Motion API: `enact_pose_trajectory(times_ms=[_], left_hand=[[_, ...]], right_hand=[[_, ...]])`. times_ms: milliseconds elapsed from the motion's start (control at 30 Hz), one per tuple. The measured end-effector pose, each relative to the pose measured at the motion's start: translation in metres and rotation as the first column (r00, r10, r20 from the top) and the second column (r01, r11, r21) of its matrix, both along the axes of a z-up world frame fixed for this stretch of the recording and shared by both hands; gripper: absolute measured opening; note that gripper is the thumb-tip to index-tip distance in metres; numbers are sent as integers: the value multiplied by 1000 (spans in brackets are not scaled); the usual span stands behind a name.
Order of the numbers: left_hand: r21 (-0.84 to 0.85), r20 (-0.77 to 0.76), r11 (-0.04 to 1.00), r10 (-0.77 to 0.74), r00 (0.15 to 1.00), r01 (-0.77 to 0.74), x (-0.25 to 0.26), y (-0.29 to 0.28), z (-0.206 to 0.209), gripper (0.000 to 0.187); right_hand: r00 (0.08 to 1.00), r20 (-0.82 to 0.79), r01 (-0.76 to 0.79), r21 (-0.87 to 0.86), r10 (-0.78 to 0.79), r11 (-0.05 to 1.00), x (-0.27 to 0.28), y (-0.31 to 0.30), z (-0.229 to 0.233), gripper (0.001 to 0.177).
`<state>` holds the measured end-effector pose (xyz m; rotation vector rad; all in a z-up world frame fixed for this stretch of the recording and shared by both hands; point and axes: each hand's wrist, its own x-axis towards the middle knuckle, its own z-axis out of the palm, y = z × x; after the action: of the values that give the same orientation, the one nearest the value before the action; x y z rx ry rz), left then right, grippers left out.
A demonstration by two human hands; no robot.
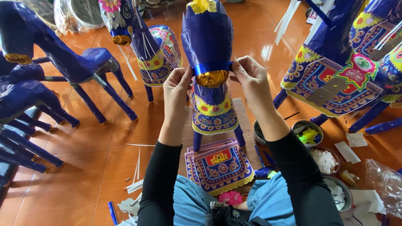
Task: Detailing blue horse head models by applying decorative blue tape and gold foil.
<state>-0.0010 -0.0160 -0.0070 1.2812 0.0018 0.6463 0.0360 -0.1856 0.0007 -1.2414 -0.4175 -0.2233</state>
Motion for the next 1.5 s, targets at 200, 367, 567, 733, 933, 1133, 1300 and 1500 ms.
enact_pose_trajectory(times_ms=[200,367,567,733,933,1133,1300,1500], left_hand=[[-11,25,1000,27,999,-26,3,-4,-4,26],[-35,52,999,20,998,-18,11,-5,-11,23],[-62,80,997,50,996,-45,18,-4,-19,18],[-141,184,990,41,982,-15,39,2,-38,14],[-232,317,967,-31,948,109,35,-5,-34,13],[-265,321,949,-79,944,169,36,-4,-39,12],[-245,322,946,-128,938,213,25,0,-37,14],[-240,333,942,-147,931,234,27,-2,-41,15]], right_hand=[[1000,26,3,87,-6,996,-5,12,-1,15],[998,-42,-31,186,40,982,-2,16,-6,14],[996,-83,-25,222,45,975,12,22,-22,13],[1000,-23,3,266,4,964,33,23,-42,8],[996,-14,-86,256,92,963,22,13,-35,19],[992,-57,-104,76,108,992,-1,17,-19,16],[989,50,-137,-39,138,990,0,19,-25,22],[984,82,-155,-61,160,986,2,23,-32,35]])
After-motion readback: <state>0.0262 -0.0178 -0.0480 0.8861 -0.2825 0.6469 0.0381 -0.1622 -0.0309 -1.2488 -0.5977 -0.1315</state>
